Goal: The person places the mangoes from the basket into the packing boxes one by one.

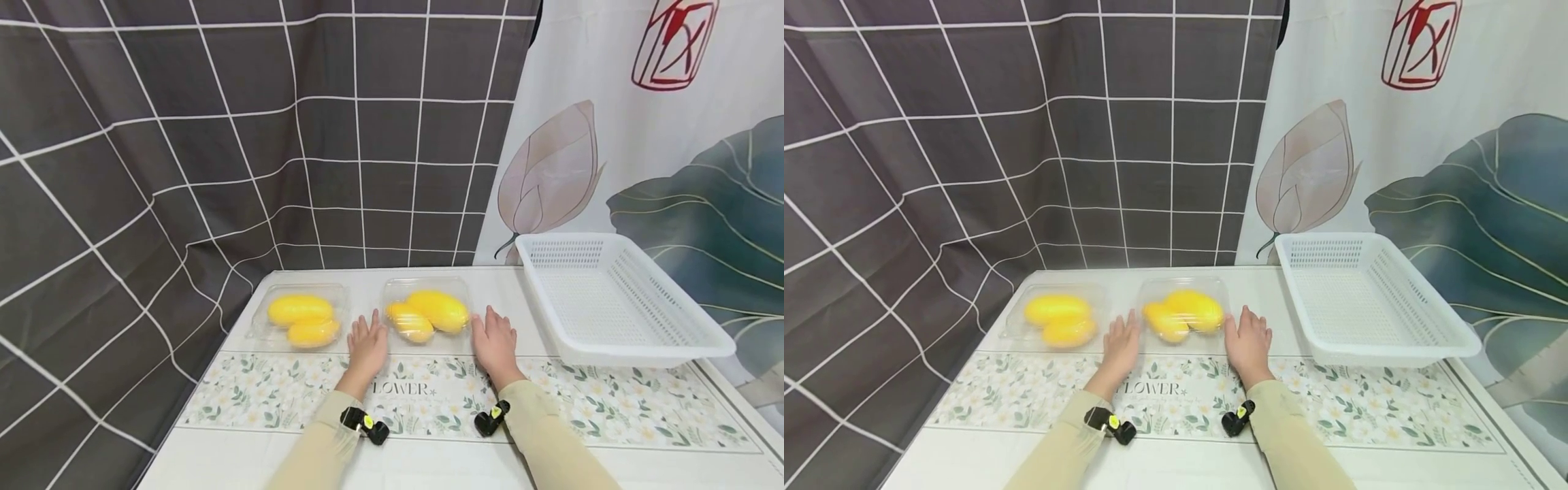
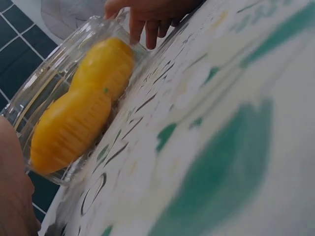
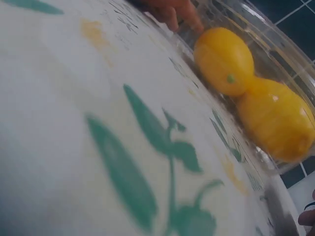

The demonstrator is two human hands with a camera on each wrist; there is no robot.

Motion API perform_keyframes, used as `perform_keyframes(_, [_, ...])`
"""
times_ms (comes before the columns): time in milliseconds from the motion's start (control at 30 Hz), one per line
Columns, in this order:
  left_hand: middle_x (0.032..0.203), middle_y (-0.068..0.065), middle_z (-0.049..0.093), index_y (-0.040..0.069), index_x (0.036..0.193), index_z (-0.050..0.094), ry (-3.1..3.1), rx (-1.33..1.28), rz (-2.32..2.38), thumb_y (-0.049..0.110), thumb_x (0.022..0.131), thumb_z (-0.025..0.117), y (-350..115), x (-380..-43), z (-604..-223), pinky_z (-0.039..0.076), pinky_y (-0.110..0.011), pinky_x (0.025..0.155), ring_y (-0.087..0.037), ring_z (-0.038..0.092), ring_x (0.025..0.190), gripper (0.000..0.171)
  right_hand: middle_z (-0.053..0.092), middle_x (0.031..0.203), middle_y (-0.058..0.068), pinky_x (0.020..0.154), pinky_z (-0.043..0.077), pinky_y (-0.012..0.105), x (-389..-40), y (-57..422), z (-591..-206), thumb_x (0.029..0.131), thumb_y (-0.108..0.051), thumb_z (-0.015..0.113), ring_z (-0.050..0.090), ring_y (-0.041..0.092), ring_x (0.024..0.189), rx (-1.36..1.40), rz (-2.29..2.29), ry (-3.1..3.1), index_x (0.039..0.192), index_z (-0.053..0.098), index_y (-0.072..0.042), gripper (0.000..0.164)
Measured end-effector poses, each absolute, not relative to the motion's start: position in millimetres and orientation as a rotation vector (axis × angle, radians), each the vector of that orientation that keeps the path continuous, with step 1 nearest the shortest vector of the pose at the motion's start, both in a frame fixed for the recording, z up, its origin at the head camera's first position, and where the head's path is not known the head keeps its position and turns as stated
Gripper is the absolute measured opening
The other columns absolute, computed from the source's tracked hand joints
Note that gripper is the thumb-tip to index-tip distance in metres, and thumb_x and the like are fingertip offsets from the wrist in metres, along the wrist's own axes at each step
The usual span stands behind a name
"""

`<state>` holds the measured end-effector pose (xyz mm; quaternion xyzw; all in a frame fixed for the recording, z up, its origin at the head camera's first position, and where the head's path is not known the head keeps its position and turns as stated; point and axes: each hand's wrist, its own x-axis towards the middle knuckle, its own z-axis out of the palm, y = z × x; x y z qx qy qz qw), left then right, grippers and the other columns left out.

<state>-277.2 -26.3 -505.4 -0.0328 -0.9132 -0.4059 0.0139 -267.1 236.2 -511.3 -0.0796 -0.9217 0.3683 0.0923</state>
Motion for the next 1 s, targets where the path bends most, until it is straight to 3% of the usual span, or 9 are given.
perform_keyframes(267, [0.167,-0.024,0.003,0.017,0.164,0.017,-2.843,-0.067,-1.253,0.038,0.107,0.011,-11,-284,-506,-0.012,-0.059,0.122,-0.040,-0.005,0.154,0.061,0.024,0.160,0.031,0.121,-0.006,0.065,-278,226,-510,0.107,-0.047,0.005,0.004,0.052,0.150,-0.264,1.072,-2.793,0.154,0.036,0.004,0.076])
perform_keyframes(767, [0.166,-0.025,0.009,0.020,0.163,0.021,-2.826,-0.050,-1.143,0.034,0.107,0.009,-12,-296,-510,-0.005,-0.061,0.123,-0.043,0.000,0.154,0.059,0.028,0.161,0.026,0.121,-0.007,0.063,-283,230,-509,0.107,-0.035,0.005,0.008,0.050,0.151,-0.253,1.132,-2.786,0.155,0.036,-0.002,0.066])
perform_keyframes(1000, [0.166,-0.023,0.013,0.011,0.163,0.019,-2.781,-0.029,-1.277,0.029,0.108,0.007,-5,-298,-509,-0.006,-0.060,0.123,-0.043,0.001,0.154,0.059,0.033,0.159,0.027,0.123,-0.002,0.062,-285,225,-513,0.106,-0.030,0.003,0.010,0.049,0.151,-0.207,1.135,-2.755,0.151,0.037,0.008,0.068])
